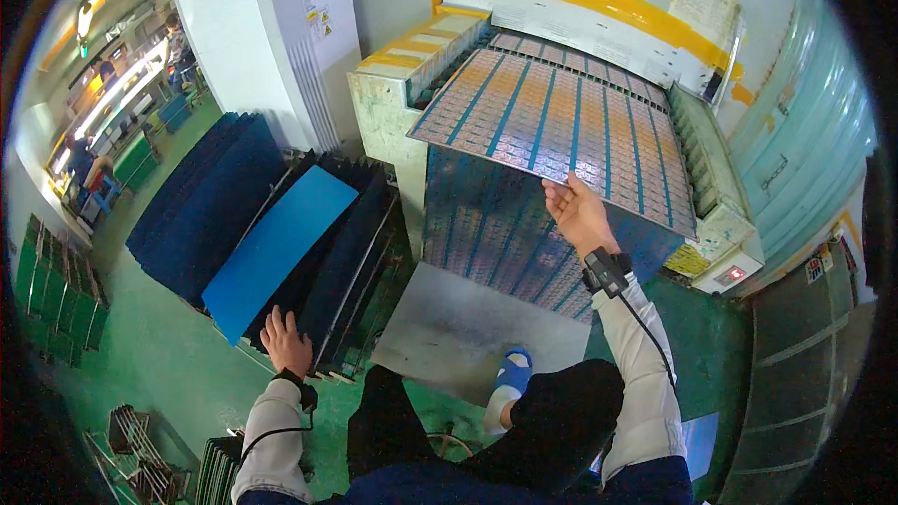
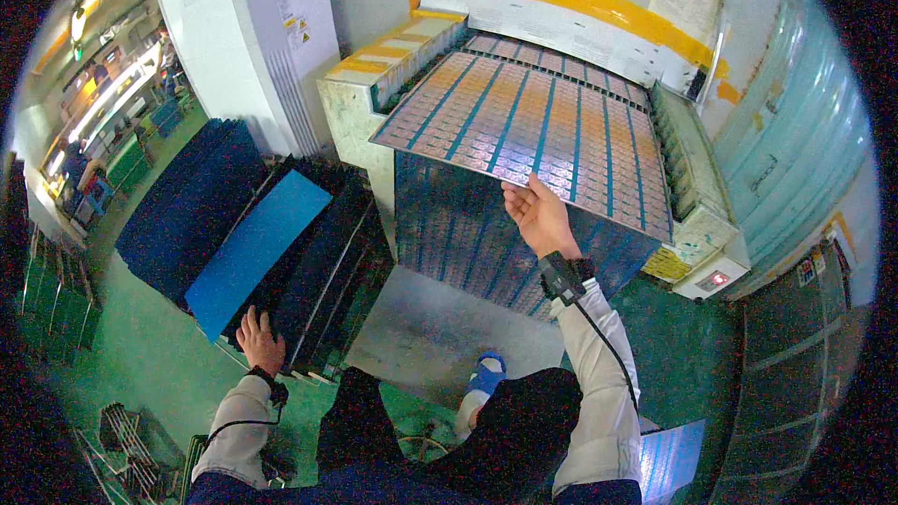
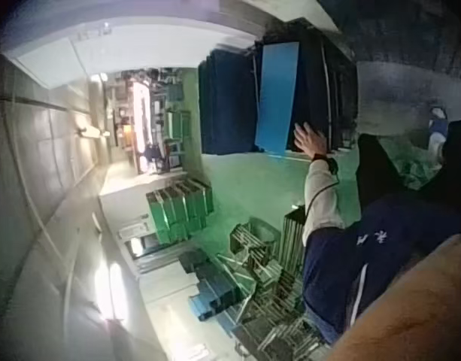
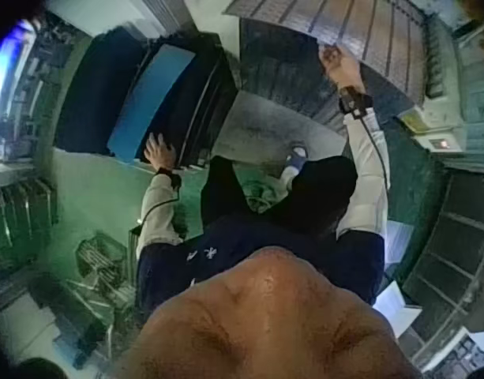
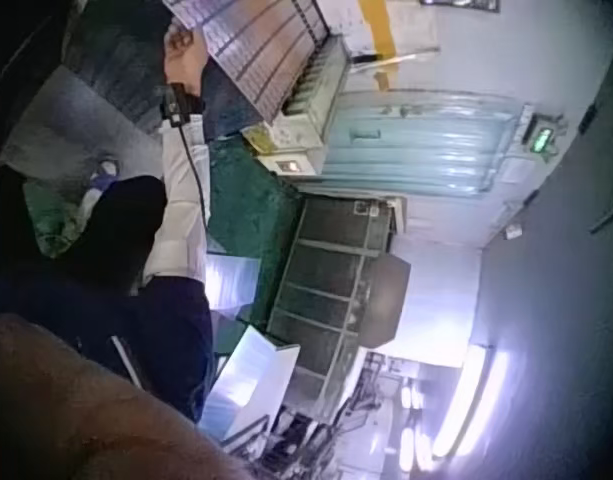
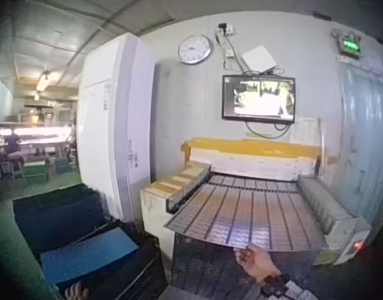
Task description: Feeding printed metal sheets from a stack into an industrial printing or processing machine.
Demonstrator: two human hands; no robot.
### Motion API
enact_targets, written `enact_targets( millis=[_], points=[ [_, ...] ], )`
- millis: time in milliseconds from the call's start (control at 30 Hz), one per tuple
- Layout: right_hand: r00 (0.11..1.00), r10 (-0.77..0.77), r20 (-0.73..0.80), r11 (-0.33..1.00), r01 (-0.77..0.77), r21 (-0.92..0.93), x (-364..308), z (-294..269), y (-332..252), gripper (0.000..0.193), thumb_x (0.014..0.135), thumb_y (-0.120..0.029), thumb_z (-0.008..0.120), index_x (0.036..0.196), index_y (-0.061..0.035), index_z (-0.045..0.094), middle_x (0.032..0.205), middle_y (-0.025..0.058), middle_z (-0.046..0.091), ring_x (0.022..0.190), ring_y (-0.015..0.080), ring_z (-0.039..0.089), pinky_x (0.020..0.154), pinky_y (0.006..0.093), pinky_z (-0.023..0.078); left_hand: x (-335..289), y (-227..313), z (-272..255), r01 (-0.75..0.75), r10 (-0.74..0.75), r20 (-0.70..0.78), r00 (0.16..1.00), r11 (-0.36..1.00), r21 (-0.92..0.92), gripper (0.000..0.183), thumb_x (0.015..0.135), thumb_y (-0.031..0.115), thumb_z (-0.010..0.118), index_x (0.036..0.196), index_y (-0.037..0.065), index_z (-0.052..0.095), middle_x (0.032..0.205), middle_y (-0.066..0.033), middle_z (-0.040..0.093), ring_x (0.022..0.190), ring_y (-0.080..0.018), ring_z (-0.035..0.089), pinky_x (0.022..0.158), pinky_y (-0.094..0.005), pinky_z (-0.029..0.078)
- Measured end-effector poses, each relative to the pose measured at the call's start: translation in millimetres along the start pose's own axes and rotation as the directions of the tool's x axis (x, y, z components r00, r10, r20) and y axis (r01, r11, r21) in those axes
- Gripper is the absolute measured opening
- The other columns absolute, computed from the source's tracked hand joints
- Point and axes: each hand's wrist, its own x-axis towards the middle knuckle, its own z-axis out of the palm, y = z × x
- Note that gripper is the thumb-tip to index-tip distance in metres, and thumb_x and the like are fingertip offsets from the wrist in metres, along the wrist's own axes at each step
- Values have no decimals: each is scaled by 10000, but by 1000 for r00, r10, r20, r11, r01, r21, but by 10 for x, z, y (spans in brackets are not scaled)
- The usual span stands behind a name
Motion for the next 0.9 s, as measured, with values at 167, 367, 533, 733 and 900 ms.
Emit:
enact_targets(
  millis=[167, 367, 533, 733, 900],
  points=[
    [1000, -7, -23, 1000, 7, 9, 5, 56, -47, 328, 1074, -350, 628, 1187, -44, 593, 1132, 173, 736, 913, 225, 703, 860, 363, 578, -13, 8, -15, -8, 8, -18, 1000, 1000, 8, 681, 799, 222, 790, 1422, 72, 562, 1614, -171, 403, 1466, -388, 381, 1184, -560, 303],
    [996, -84, 2, 920, 78, -384, -270, 62, 150, 459, 1005, -323, 729, 1325, -22, 598, 1137, 155, 740, 888, 213, 708, 795, 363, 584, -105, -91, -120, -25, 25, -17, 1000, 999, 25, 674, 801, 227, 783, 1416, 67, 561, 1609, -176, 409, 1457, -392, 390, 1176, -559, 311],
    [891, -369, 263, -24, 274, -962, -196, -330, 266, 624, 859, -171, 795, 1432, -50, 581, 1156, 153, 729, 966, 323, 730, 837, 415, 584, -38, -32, -8, -33, 33, -40, 999, 999, 20, 672, 792, 227, 780, 1409, 73, 564, 1606, -177, 414, 1454, -391, 393, 1172, -556, 315],
    [797, -460, 391, -294, 279, -914, -366, -246, 307, 620, 875, -112, 743, 1457, -67, 532, 1245, 192, 670, 1063, 380, 695, 879, 485, 583, -39, -67, 51, -19, 20, -43, 999, 1000, 14, 664, 792, 230, 770, 1406, 81, 566, 1611, -172, 414, 1457, -385, 393, 1168, -553, 317],
    [791, -485, 372, -336, 223, -915, -432, -126, 300, 649, 867, -100, 746, 1471, -68, 512, 1269, 200, 630, 1067, 391, 686, 873, 474, 592, -51, -49, 40, -17, 17, -50, 999, 1000, 10, 670, 790, 228, 772, 1409, 82, 564, 1611, -174, 415, 1457, -387, 395, 1167, -559, 314]
  ],
)
